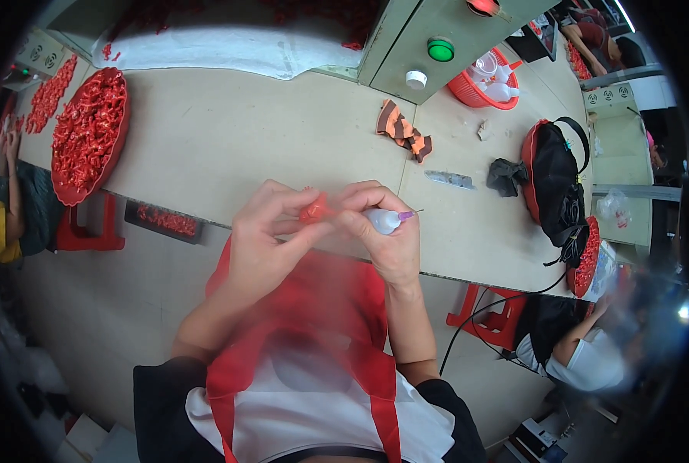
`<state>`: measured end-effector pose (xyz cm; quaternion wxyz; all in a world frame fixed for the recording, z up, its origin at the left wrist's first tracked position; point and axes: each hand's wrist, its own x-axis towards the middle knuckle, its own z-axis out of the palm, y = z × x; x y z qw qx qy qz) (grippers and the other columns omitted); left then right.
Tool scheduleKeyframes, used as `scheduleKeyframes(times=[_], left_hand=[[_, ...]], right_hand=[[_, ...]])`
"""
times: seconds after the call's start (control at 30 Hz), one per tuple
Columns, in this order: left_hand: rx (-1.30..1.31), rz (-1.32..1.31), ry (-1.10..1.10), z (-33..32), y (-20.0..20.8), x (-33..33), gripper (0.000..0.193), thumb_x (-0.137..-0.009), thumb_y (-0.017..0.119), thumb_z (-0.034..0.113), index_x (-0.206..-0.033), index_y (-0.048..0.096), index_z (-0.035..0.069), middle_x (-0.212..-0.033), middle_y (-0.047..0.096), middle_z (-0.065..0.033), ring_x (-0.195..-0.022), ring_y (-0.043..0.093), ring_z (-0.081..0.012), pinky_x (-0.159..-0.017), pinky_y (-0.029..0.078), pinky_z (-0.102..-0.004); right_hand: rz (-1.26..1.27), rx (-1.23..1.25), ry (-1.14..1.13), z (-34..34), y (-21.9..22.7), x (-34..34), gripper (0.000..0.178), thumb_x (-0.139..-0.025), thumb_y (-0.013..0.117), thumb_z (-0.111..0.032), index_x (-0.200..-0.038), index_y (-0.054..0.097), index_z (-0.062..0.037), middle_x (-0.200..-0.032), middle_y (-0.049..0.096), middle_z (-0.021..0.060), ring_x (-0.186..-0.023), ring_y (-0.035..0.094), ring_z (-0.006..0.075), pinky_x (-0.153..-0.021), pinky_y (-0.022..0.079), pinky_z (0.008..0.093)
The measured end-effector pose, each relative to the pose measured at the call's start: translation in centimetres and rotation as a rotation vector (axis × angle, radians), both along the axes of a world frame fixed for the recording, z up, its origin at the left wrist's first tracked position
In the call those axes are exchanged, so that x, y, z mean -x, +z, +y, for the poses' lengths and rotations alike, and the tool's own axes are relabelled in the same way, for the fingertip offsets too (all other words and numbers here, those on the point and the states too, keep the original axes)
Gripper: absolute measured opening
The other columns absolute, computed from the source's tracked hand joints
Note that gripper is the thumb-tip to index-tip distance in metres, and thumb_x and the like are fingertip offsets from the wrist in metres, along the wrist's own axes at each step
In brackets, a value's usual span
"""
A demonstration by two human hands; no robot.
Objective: The person applies glue from a bottle to small red plastic components, then assembles them into larger toy parts by hand.
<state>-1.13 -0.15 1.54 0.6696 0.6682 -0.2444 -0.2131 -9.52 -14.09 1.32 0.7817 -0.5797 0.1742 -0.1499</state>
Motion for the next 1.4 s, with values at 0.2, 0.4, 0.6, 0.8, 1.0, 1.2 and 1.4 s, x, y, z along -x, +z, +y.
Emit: scheduleKeyframes(times=[0.2,0.4,0.6,0.8,1.0,1.2,1.4], left_hand=[[0.044,0.069,-0.064,0.3,0.3,0.1,0.031,-0.073,0.066,-0.004,-0.104,0.060,-0.001,-0.095,0.054,-0.0084,-0.086,0.059,-0.0163,-0.072,0.056,-0.0274],[0.095,0.189,-0.159,0.7,1.0,-0.1,0.032,-0.075,0.062,-0.006,-0.106,0.059,-0.002,-0.095,0.053,-0.0077,-0.090,0.057,-0.0154,-0.076,0.054,-0.0269],[0.150,0.332,-0.222,0.9,0.1,-0.7,0.030,-0.077,0.056,-0.006,-0.107,0.057,-0.005,-0.099,0.053,-0.0080,-0.093,0.056,-0.0155,-0.079,0.050,-0.0298],[0.189,0.631,-0.302,0.9,-1.6,-1.5,0.028,-0.080,0.056,0.007,-0.107,0.056,-0.003,-0.100,0.058,-0.0096,-0.091,0.058,-0.0171,-0.078,0.049,-0.0310],[0.394,1.067,-0.379,0.7,-4.4,-1.9,0.031,-0.082,0.055,0.018,-0.107,0.055,-0.002,-0.099,0.059,-0.0123,-0.091,0.060,-0.0224,-0.078,0.052,-0.0322],[0.656,1.490,-0.416,0.2,-5.3,-2.2,0.037,-0.082,0.052,0.020,-0.108,0.050,-0.006,-0.100,0.051,-0.0193,-0.087,0.057,-0.0284,-0.078,0.056,-0.0352],[0.762,1.621,-0.433,0.0,-5.4,-2.2,0.037,-0.082,0.052,0.020,-0.109,0.048,-0.006,-0.099,0.044,-0.0163,-0.089,0.053,-0.0273,-0.081,0.055,-0.0351]], right_hand=[[-0.074,-0.134,0.087,-0.4,-0.7,-0.2,0.017,-0.074,0.069,-0.001,-0.086,0.057,0.0003,-0.095,0.055,0.0079,-0.072,0.056,0.0092,-0.059,0.048,0.0214],[-0.072,-0.305,0.204,-0.6,-0.6,-0.2,0.030,-0.070,0.075,-0.004,-0.092,0.055,-0.0043,-0.075,0.055,0.0021,-0.065,0.053,0.0070,-0.055,0.043,0.0195],[0.048,-0.277,0.201,-0.2,0.5,-0.4,0.032,-0.070,0.076,-0.006,-0.093,0.053,-0.0036,-0.071,0.054,0.0000,-0.063,0.051,0.0051,-0.055,0.043,0.0193],[0.180,-0.061,0.064,0.9,1.7,-0.8,0.032,-0.070,0.076,-0.007,-0.093,0.053,-0.0021,-0.074,0.055,0.0005,-0.066,0.052,0.0050,-0.058,0.045,0.0195],[0.256,0.112,0.023,0.9,2.1,-1.1,0.024,-0.072,0.070,-0.003,-0.090,0.054,-0.0013,-0.079,0.059,0.0020,-0.072,0.057,0.0074,-0.064,0.047,0.0220],[0.273,0.606,-0.241,-2.2,0.5,-1.7,0.019,-0.075,0.069,-0.010,-0.091,0.060,-0.0046,-0.082,0.057,0.0004,-0.074,0.057,0.0093,-0.065,0.046,0.0242],[0.448,1.197,-0.402,-6.7,-1.7,-3.6,0.021,-0.073,0.068,-0.015,-0.092,0.064,-0.0065,-0.092,0.058,0.0070,-0.079,0.060,0.0233,-0.069,0.047,0.0337]])
